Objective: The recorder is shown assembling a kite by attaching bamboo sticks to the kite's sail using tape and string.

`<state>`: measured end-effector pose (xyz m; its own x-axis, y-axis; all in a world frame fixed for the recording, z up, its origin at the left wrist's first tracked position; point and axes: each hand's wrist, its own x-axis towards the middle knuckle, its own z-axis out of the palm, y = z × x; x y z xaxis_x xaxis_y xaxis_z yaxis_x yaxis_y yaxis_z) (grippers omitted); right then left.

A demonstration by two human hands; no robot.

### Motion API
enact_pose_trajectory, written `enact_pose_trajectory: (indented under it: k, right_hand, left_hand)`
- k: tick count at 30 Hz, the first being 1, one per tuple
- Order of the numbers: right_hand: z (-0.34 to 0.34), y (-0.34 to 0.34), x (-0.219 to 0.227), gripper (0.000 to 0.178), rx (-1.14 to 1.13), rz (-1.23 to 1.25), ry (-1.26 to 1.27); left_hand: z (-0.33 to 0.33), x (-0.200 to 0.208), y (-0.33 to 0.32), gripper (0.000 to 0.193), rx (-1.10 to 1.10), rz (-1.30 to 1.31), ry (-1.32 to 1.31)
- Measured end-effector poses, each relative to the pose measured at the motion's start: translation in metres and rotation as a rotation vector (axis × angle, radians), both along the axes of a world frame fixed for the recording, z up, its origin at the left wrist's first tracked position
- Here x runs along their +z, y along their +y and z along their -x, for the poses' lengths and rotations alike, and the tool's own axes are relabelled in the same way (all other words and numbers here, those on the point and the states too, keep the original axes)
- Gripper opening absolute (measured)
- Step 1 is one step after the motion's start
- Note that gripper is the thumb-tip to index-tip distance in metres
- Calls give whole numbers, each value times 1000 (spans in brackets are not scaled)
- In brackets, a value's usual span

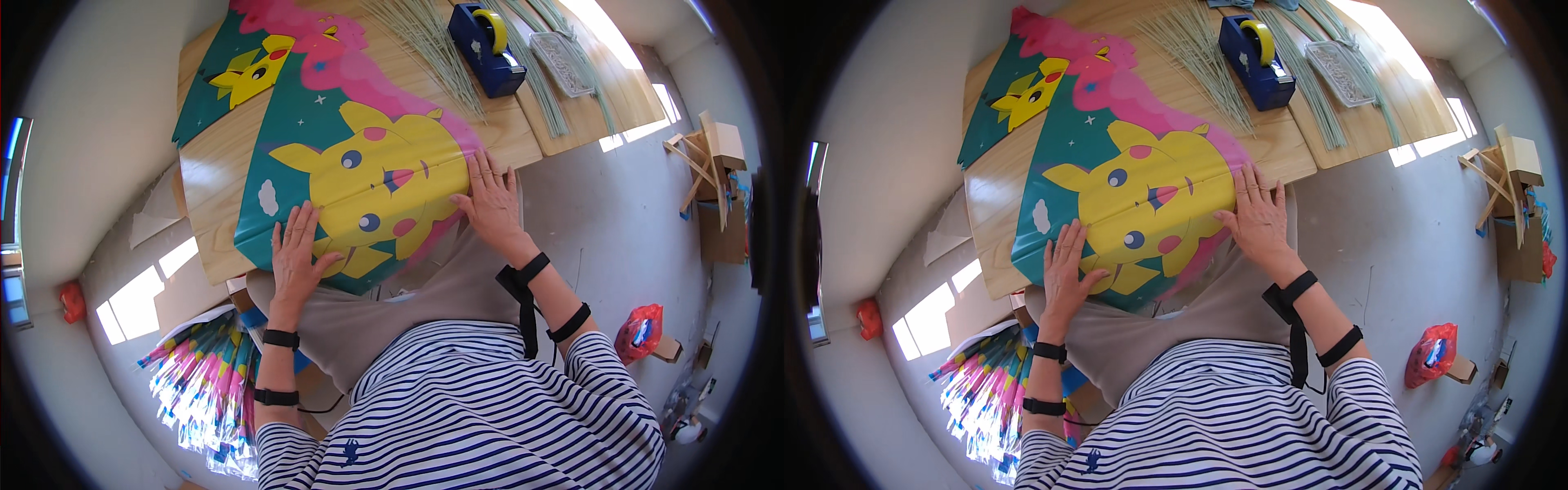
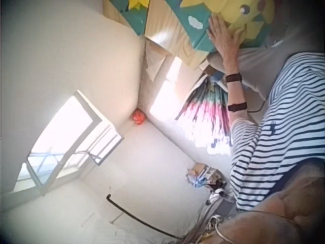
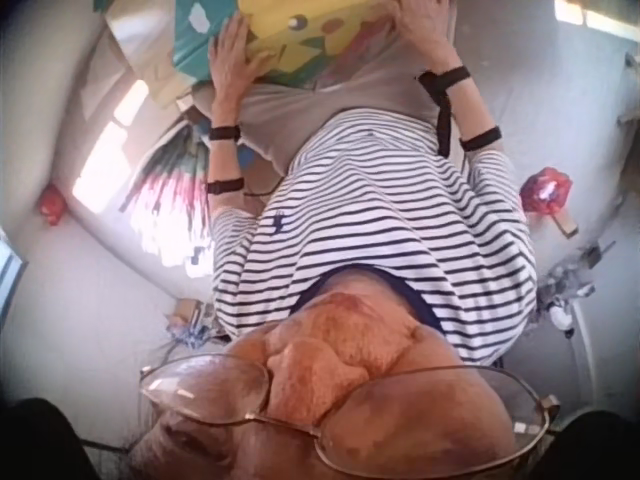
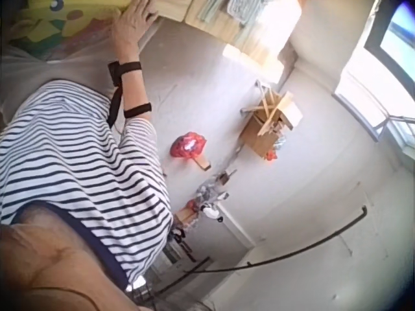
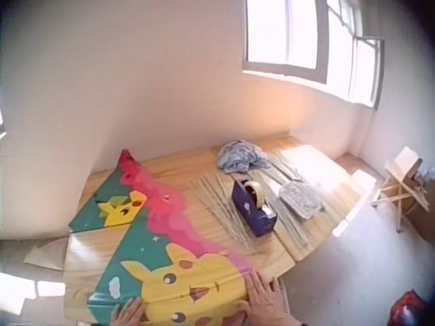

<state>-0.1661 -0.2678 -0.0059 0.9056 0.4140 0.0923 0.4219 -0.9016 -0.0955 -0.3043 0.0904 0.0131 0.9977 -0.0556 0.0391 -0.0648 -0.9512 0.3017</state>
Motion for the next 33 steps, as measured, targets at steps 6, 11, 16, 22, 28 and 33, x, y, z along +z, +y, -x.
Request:
enact_pose_trajectory:
  k: [6, 11, 16, 22, 28, 33]
  right_hand:
    - [-16, -13, 1, 76, -82, 1, -33]
    - [30, 102, 18, 77, 432, -193, 25]
    - [46, 147, 2, 83, 551, -205, 89]
    - [40, 143, 7, 86, 573, -137, 134]
    - [38, 141, 4, 86, 584, -122, 124]
    - [41, 140, 0, 88, 570, -175, 126]
  left_hand:
    - [0, 6, -10, 93, 18, -7, 5]
    - [-15, 10, -39, 87, -31, 28, -65]
    - [4, -10, -18, 78, -2, 46, -61]
    - [29, -11, 41, 84, 84, 10, -3]
    - [61, -20, 112, 79, 332, -40, -5]
    - [61, -10, 116, 69, 538, -150, -132]
